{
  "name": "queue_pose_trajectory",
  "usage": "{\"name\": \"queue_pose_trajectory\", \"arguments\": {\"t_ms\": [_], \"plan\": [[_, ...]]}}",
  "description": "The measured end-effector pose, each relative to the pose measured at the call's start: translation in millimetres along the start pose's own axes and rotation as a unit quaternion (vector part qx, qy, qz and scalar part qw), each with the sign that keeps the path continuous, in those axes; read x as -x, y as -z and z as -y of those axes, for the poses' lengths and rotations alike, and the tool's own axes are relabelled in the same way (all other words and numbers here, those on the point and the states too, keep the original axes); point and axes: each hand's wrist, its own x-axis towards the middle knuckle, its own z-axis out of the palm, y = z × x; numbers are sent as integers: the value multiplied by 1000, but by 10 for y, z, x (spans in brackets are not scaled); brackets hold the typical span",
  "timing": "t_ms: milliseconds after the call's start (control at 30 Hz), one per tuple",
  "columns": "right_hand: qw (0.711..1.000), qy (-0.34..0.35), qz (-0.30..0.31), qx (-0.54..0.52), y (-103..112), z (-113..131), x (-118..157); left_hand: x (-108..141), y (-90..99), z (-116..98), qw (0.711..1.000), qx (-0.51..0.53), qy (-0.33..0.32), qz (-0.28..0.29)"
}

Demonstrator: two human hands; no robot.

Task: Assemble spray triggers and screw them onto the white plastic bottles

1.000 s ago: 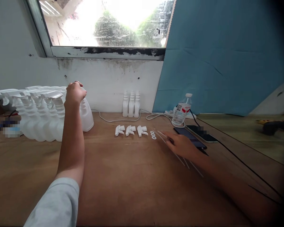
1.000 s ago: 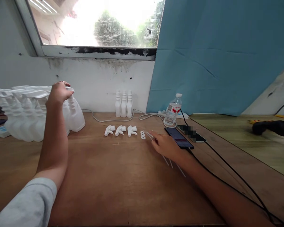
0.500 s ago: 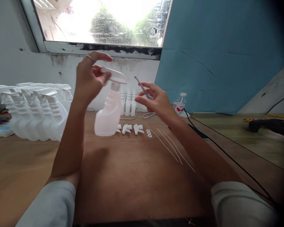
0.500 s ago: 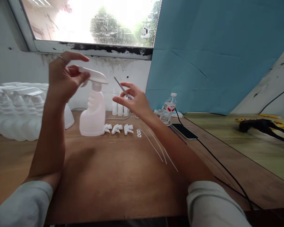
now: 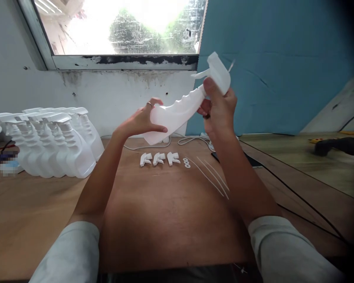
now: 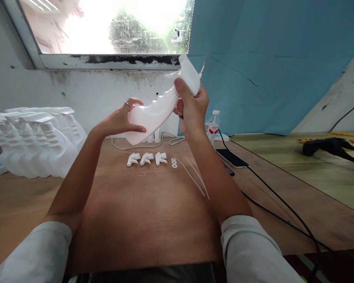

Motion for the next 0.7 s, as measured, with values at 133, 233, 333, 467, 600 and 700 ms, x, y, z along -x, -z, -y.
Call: {"name": "queue_pose_trajectory", "arguments": {"t_ms": [133,233,333,467,600,700], "plan": [[1000,-27,9,-10,15,-55,-53,-3,0,54,996,-85,32,1],[998,-47,47,-11,41,-62,-72,5,18,-7,995,-99,17,-16],[998,-29,60,-2,70,-24,-69,13,53,-25,997,-81,18,9],[993,24,116,-30,82,96,9,27,112,58,996,13,11,89],[966,36,225,-121,58,229,110,29,150,130,982,120,0,145],[965,7,218,-142,38,254,119,20,156,135,974,161,-3,160]]}}
